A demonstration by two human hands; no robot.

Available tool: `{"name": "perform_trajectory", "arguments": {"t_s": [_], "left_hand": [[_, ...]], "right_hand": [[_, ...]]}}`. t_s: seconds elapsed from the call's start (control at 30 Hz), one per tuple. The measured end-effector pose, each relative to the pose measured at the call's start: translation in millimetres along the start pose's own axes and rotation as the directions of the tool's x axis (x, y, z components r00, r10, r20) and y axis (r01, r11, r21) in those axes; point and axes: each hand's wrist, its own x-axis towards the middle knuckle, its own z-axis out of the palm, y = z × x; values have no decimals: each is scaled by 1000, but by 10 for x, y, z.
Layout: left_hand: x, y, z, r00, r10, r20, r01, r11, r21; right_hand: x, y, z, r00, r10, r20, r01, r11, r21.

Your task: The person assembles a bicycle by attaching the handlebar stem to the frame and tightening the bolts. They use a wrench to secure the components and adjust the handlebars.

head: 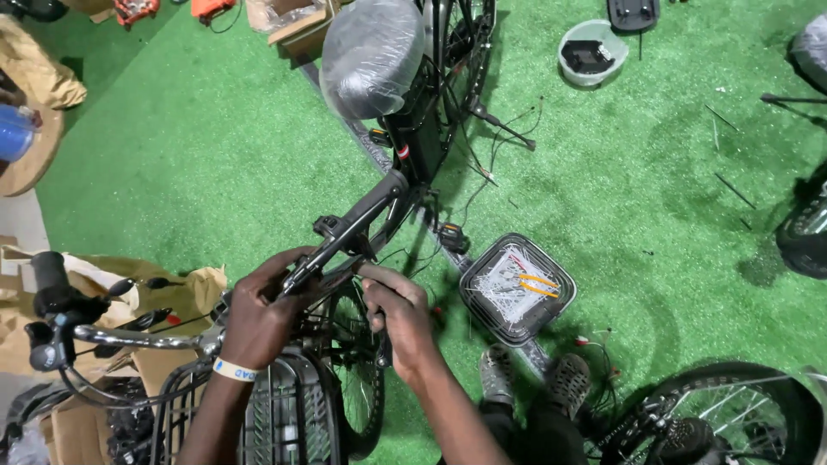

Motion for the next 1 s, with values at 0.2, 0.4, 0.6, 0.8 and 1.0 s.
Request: {"name": "perform_trajectory", "arguments": {"t_s": [0.2,0.4,0.6,0.8,1.0], "left_hand": [[269,-176,-167,997,69,-46,-67,997,42],[416,-257,-281,995,71,-66,-68,997,41],[529,-246,-242,990,126,-58,-125,992,32],[642,-286,-236,996,38,-85,-39,999,-10],[743,-297,-227,995,11,-99,-8,1000,30]], "right_hand": [[186,198,42,999,34,-8,-34,999,19],[385,221,152,998,55,29,-56,998,3],[671,123,371,999,7,54,-10,999,48],[1102,388,370,998,24,51,-29,993,113],[1234,371,468,1000,1,20,-3,994,108]]}}
